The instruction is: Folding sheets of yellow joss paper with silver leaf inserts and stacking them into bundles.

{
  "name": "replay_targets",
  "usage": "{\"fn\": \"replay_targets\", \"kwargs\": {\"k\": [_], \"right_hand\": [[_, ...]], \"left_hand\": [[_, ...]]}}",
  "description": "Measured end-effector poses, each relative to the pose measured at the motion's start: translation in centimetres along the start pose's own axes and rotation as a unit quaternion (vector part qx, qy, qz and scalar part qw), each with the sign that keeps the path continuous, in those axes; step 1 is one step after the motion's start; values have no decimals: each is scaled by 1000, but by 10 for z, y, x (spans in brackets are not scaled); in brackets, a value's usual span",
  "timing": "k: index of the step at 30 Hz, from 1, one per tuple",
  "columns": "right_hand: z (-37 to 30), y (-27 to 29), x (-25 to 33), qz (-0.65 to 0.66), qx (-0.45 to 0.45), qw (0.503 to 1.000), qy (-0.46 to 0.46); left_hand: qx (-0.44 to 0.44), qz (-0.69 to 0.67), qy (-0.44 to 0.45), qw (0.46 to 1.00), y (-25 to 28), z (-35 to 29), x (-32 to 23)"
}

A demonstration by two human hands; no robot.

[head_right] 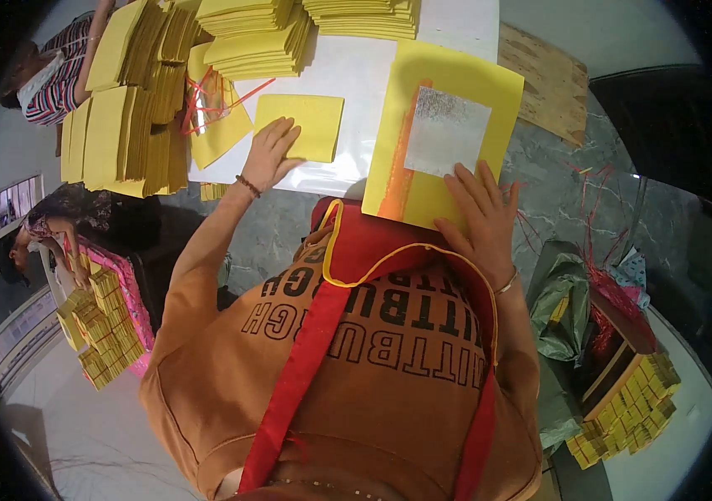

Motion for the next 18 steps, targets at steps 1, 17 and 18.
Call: {"fn": "replay_targets", "kwargs": {"k": [1,17,18], "right_hand": [[0,2,2,1,3,1000,3],[12,10,-16,193,11,981,-9],[11,9,-16,195,12,981,-13]], "left_hand": [[1,-1,2,1000,-5,-2,0],[-7,30,-26,999,42,68,-54],[-33,-29,-34,998,47,78,-71]]}}
Point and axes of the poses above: each hand's wrist, its own z-axis towards the middle knuckle, its own y-axis out of the back of the hand, x = y × z, the point moved 8 cm from there along z, towards the middle knuckle, and after that the axes turned 6 degrees about -y, right-handed, at the moved point
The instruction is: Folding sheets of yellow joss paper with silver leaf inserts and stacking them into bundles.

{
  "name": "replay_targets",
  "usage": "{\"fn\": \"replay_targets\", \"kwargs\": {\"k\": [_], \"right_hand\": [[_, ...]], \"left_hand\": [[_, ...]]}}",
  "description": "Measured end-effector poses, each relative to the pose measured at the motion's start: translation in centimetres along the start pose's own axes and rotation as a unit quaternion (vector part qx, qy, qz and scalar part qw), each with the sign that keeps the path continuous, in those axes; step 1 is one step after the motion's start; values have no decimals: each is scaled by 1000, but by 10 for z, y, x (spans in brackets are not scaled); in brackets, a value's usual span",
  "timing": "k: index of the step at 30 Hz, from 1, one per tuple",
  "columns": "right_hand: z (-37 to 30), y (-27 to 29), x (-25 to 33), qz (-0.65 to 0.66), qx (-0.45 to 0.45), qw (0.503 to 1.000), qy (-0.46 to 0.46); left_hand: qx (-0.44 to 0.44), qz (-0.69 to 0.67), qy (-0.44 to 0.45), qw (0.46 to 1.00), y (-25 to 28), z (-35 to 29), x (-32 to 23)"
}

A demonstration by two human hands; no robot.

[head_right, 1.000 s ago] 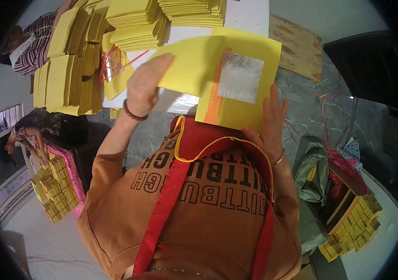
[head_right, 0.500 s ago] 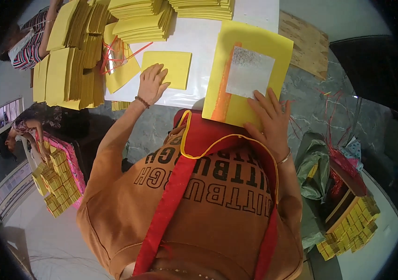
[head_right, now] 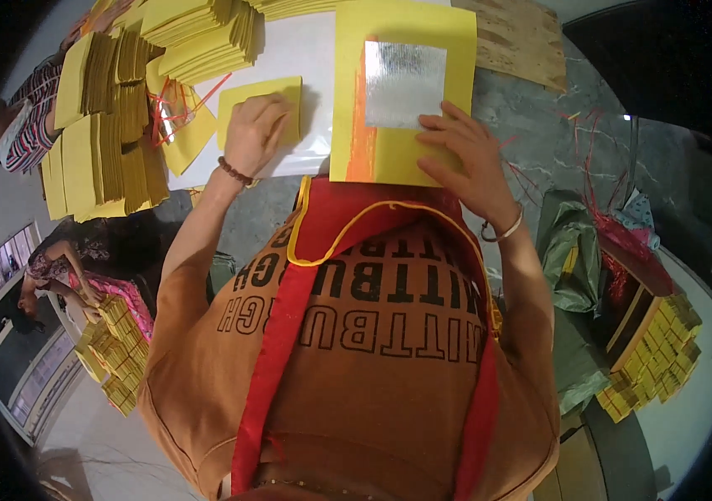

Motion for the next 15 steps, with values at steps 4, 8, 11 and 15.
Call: {"fn": "replay_targets", "kwargs": {"k": [4,8,11,15], "right_hand": [[3,-1,-6,-8,-12,1000,-17],[2,-1,-6,0,-8,1000,-20],[0,1,-5,103,28,994,-12],[-4,5,-21,282,60,957,-37]], "left_hand": [[-1,-171,-174,970,23,26,-96],[21,-126,-215,968,17,31,-117],[45,-221,-164,960,16,35,-105],[133,-334,-66,931,4,47,-86]]}}
Point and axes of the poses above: each hand's wrist, its own z-axis towards the middle knuckle, its own y-axis out of the back of the hand, x = y × z, the point moved 8 cm from there along z, towards the middle knuckle, and after that the axes turned 6 degrees about -y, right-handed, at the moved point
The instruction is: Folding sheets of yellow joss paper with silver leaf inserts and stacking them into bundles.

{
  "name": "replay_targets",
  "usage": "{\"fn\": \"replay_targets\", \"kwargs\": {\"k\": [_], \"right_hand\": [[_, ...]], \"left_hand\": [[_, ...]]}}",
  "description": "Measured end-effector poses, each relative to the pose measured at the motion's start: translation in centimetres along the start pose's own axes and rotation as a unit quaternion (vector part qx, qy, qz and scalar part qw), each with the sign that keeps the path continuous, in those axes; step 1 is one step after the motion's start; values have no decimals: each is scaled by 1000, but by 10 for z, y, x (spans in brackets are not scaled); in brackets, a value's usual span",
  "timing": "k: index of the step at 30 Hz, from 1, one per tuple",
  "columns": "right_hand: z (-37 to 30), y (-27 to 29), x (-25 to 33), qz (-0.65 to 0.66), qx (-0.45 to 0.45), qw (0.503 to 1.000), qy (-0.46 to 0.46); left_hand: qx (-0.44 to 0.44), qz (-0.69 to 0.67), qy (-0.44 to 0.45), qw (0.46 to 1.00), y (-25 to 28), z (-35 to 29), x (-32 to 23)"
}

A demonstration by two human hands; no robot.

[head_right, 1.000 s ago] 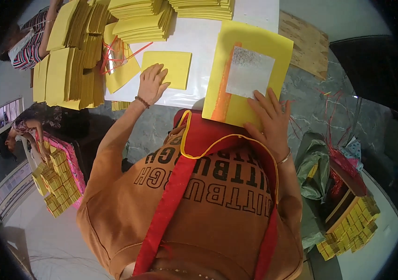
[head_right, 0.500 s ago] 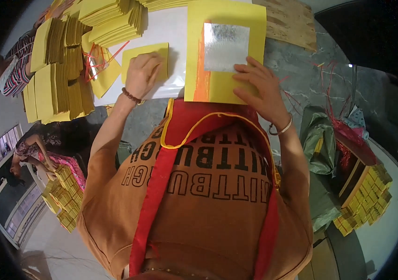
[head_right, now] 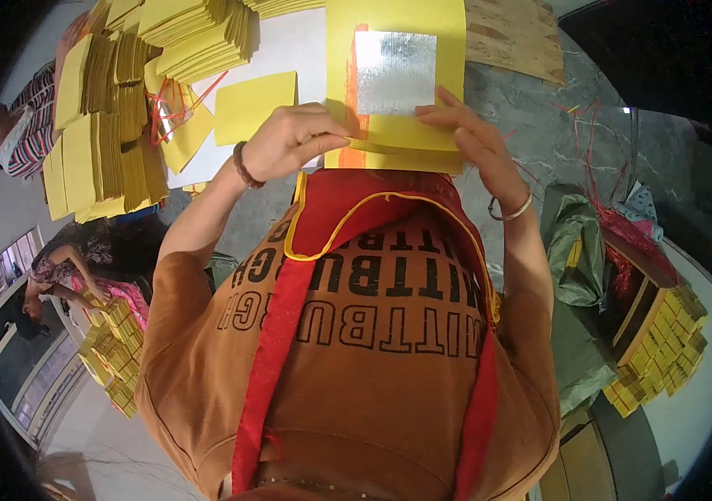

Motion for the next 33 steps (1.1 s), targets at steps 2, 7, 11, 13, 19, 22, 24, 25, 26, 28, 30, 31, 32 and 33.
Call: {"fn": "replay_targets", "kwargs": {"k": [2,7,11,13,19,22,24,25,26,28,30,31,32,33], "right_hand": [[-1,2,-3,43,19,999,3],[1,1,-3,38,20,999,-2],[3,3,-6,40,17,999,-17],[3,3,-3,40,17,999,-24],[4,3,4,33,12,998,-57],[4,4,6,15,-1,998,-66],[5,5,7,13,-10,997,-73],[7,5,9,-8,-3,997,-74],[8,4,9,-29,4,997,-75],[9,4,9,-49,2,997,-54],[10,5,5,-70,-5,997,-33],[11,9,-1,-88,-30,996,-17],[11,12,-3,-105,-55,993,-1],[11,10,-5,-107,-55,993,1]], "left_hand": [[12,-27,23,999,4,2,6],[55,-172,140,974,-3,1,34],[82,-226,185,953,-6,4,42],[88,-236,194,948,-6,5,45],[127,-251,191,941,-5,13,45],[137,-247,185,941,-5,15,47],[140,-252,178,941,-4,17,45],[144,-254,186,938,-4,17,45],[147,-257,195,935,-4,17,45],[137,-260,192,936,-3,16,46],[130,-264,186,937,-2,16,45],[133,-240,182,944,-1,16,44],[136,-217,177,950,1,15,42],[135,-215,176,951,2,12,42]]}}
Point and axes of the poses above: each hand's wrist, its own z-axis towards the middle knuckle, its own y-axis out of the back of the hand, x = y × z, the point moved 8 cm from there along z, towards the middle knuckle, and after that the axes turned 6 degrees about -y, right-handed, at the moved point
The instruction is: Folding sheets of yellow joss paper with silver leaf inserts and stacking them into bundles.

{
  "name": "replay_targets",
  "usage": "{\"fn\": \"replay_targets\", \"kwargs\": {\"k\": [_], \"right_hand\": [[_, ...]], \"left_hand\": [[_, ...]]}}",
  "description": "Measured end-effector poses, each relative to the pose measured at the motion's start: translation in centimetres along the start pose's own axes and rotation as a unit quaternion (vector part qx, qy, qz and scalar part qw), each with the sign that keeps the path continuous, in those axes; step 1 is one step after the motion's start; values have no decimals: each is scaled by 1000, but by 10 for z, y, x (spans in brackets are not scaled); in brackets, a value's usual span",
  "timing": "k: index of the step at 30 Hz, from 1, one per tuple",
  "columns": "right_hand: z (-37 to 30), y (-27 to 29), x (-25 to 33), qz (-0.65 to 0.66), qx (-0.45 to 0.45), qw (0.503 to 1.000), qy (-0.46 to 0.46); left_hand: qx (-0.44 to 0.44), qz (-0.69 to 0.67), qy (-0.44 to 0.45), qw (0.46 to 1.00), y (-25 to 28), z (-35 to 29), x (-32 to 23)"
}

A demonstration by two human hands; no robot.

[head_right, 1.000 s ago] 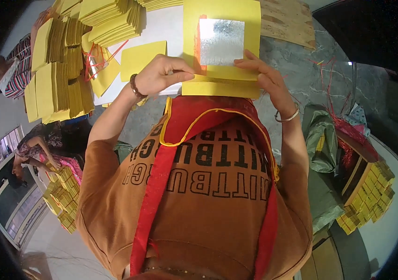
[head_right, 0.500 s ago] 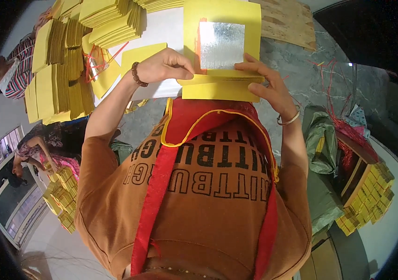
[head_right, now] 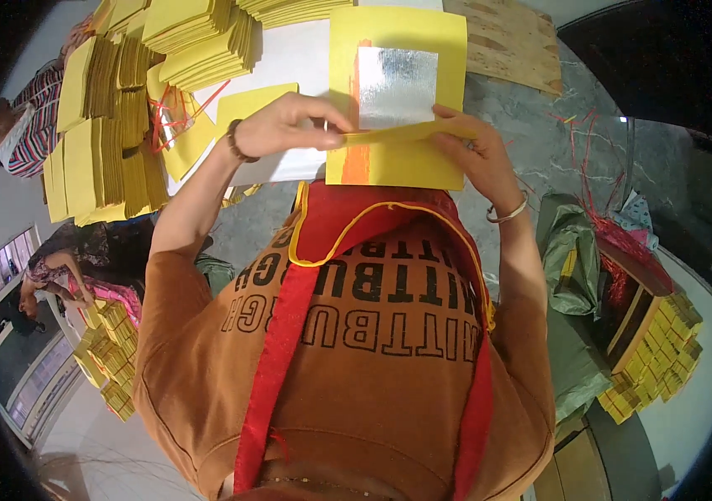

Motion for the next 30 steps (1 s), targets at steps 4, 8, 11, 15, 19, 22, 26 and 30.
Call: {"fn": "replay_targets", "kwargs": {"k": [4,8,11,15,19,22,26,30], "right_hand": [[0,2,-29,152,-24,975,-160],[5,11,0,86,-65,994,15],[-5,11,38,-155,-80,969,174],[-13,0,47,-192,2,972,139],[-5,1,33,-108,3,994,22],[10,4,9,21,-51,995,-84],[19,5,-9,144,-113,975,-124],[15,1,-14,149,-148,964,-165]], "left_hand": [[-112,301,-215,923,5,-9,-20],[-190,474,-226,830,0,-11,-28],[-226,477,-262,808,-6,-24,-41],[-210,428,-282,833,-23,-39,-41],[-237,309,-176,904,-16,-39,-25],[-337,116,-25,934,7,-27,11],[-330,-22,-7,944,14,-10,41],[-343,-88,-16,935,11,-6,54]]}}
Point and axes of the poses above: each hand's wrist, its own z-axis towards the middle knuckle, its own y-axis out of the back of the hand, x = y × z, the point moved 8 cm from there along z, towards the middle knuckle, and after that the axes turned 6 degrees about -y, right-handed, at the moved point
